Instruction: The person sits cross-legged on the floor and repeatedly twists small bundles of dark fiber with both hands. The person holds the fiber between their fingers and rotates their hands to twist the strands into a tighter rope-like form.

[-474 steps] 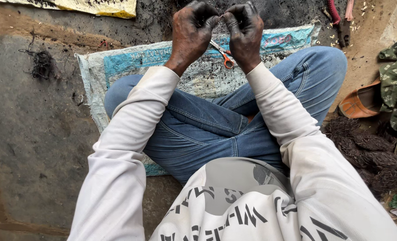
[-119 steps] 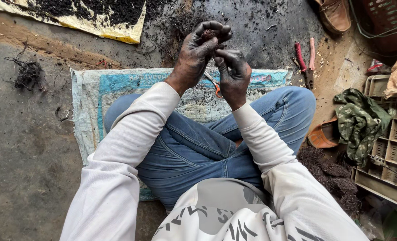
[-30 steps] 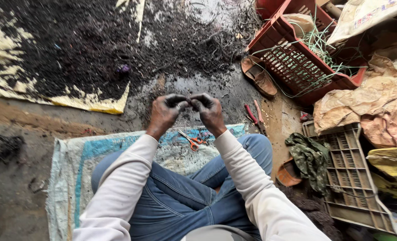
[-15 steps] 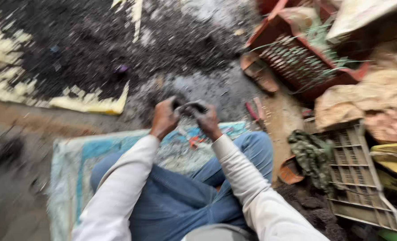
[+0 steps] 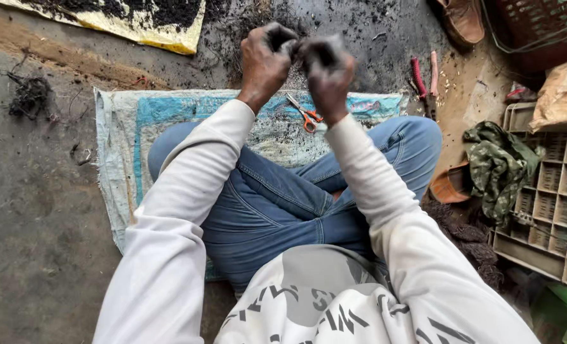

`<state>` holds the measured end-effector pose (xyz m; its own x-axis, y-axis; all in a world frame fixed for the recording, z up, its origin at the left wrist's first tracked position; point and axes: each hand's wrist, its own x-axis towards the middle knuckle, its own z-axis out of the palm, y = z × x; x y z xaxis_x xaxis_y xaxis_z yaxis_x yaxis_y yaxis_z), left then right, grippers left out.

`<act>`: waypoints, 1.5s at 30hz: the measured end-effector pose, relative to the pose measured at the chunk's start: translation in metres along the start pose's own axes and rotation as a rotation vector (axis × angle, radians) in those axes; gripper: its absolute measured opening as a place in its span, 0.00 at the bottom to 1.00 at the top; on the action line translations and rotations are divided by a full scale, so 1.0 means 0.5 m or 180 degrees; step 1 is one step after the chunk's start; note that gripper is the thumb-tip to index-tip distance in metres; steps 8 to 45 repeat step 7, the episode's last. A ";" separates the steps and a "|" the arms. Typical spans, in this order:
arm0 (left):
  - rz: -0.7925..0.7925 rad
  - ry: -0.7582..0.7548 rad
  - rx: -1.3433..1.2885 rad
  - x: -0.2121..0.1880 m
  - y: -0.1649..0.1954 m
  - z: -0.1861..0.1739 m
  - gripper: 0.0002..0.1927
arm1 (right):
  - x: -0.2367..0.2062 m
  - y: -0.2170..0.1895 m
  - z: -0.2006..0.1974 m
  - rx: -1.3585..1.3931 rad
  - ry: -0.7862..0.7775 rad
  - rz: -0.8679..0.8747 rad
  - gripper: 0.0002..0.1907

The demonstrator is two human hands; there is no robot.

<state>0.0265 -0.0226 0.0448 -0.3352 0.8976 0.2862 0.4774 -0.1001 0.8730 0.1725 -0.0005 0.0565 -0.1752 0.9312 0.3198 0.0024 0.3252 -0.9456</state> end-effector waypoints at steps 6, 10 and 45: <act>-0.0403 -0.0441 -0.0330 0.004 -0.033 0.014 0.04 | -0.002 0.039 -0.010 -0.0627 0.0052 -0.0189 0.02; -0.0283 -0.0345 -0.0237 0.012 -0.044 0.014 0.05 | -0.010 0.049 -0.007 -0.0496 0.0019 -0.0043 0.02; -0.0283 -0.0345 -0.0237 0.012 -0.044 0.014 0.05 | -0.010 0.049 -0.007 -0.0496 0.0019 -0.0043 0.02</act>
